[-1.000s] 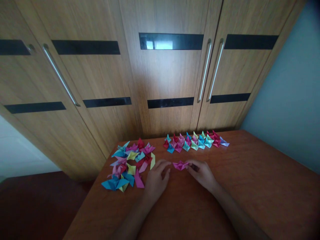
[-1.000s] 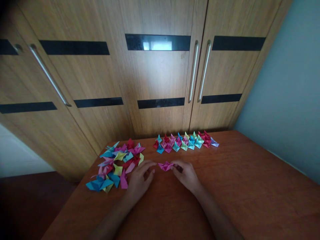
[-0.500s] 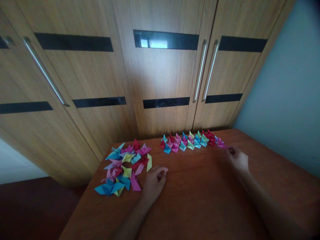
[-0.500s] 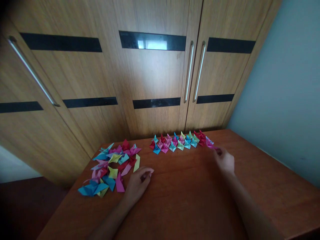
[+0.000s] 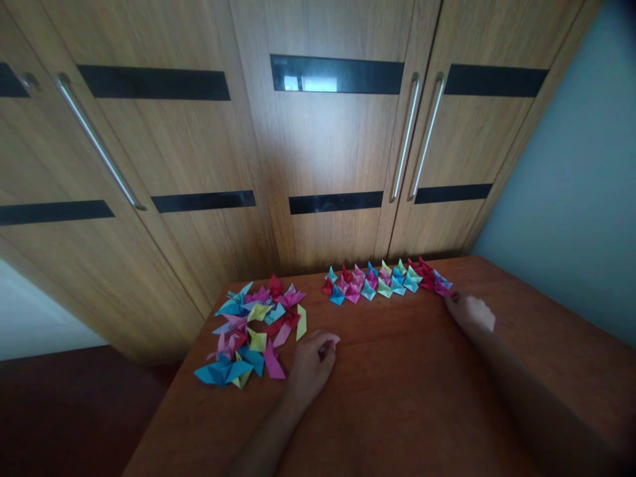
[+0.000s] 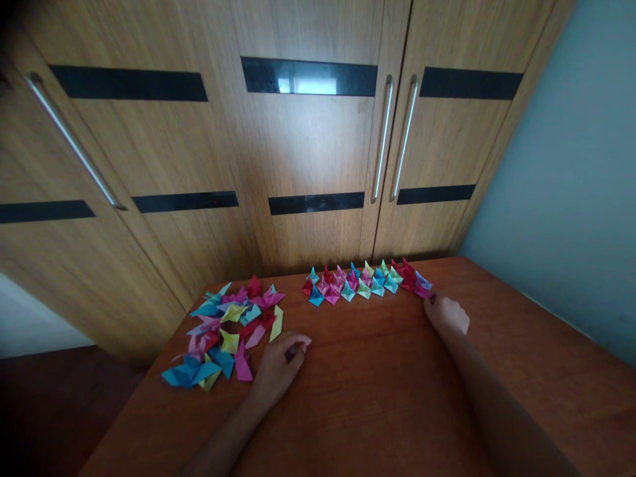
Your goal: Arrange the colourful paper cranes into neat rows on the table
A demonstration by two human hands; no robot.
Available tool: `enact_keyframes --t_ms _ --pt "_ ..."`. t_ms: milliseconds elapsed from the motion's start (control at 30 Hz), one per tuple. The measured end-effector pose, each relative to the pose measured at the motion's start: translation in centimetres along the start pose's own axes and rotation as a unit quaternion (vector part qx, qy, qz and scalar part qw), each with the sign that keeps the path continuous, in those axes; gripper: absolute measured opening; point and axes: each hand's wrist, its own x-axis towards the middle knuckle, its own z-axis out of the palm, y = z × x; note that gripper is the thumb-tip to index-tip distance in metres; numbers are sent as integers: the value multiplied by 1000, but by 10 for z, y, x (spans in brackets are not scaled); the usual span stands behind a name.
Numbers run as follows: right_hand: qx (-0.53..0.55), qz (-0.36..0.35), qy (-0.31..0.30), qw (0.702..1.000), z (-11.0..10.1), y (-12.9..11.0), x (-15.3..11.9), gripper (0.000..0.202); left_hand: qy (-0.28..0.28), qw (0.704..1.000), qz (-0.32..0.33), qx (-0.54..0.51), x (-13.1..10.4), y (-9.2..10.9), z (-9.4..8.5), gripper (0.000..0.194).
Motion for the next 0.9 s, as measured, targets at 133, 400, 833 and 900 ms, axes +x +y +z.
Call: enact_keyframes --t_ms 133,400,833,900 --pt "3 -2 -8 1000 1 -3 -1 47 7 1000 1 -4 0 0 0 20" --pt "36 28 9 999 -10 -5 -9 48 7 1000 -8 3 0 3 0 20" --pt "178 -252 -29 951 7 -91 -95 24 106 948 -45 296 33 -11 -81 28" --pt "175 -264 -49 947 12 -95 -103 22 94 937 -61 332 36 -16 -94 29"
